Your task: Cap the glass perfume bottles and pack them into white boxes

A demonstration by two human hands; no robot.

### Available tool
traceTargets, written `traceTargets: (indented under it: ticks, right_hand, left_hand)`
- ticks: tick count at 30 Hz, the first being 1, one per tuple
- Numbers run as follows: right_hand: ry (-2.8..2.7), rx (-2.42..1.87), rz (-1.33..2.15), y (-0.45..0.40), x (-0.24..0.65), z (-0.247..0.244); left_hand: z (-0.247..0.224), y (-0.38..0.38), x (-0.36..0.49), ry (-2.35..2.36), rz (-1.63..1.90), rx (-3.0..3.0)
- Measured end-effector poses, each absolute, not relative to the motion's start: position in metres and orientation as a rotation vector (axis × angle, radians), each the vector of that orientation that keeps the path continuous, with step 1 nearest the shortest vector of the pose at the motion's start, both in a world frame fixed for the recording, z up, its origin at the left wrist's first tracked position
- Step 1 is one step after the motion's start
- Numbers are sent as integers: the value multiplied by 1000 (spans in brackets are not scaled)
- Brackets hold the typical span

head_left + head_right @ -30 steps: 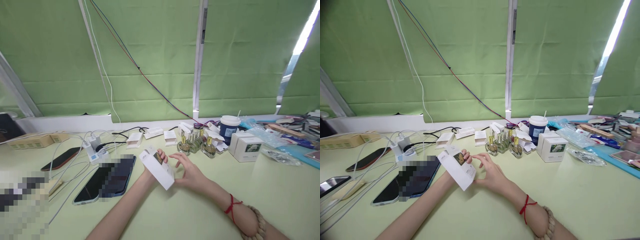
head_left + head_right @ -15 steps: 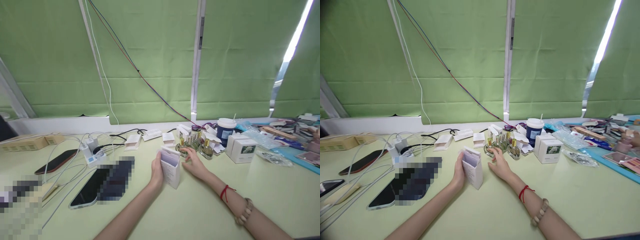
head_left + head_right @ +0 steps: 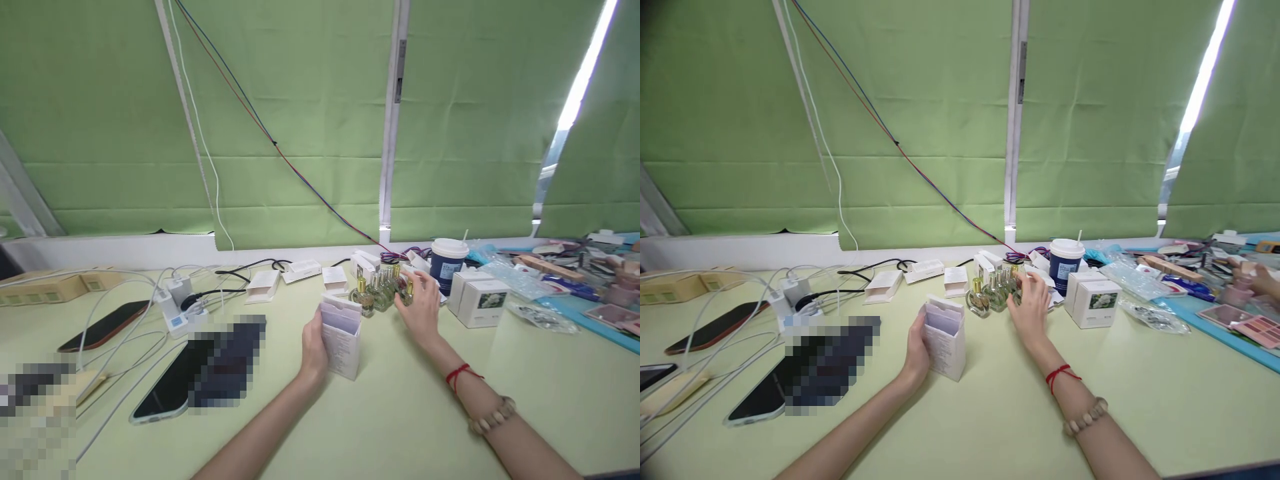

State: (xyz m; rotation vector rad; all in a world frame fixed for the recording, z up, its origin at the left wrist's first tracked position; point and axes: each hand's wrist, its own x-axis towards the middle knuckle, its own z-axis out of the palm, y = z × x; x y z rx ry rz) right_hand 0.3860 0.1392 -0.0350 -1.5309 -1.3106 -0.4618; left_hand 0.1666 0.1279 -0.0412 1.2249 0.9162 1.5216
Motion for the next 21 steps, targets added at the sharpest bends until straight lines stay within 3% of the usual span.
traceTargets:
  ticks: [10, 15, 21]
  right_hand:
    - [-1541, -1760, -65, 145, 399, -47]
    - [-1549, -1813, -95, 142, 395, -45]
    - [-1317, -1577, 60, 145, 393, -52]
  left_hand:
    - [-34, 111, 170, 1082, 1216, 1806]
    - [-34, 113, 173, 1107, 1204, 1676]
    - [-42, 129, 173, 1072, 1178, 1292]
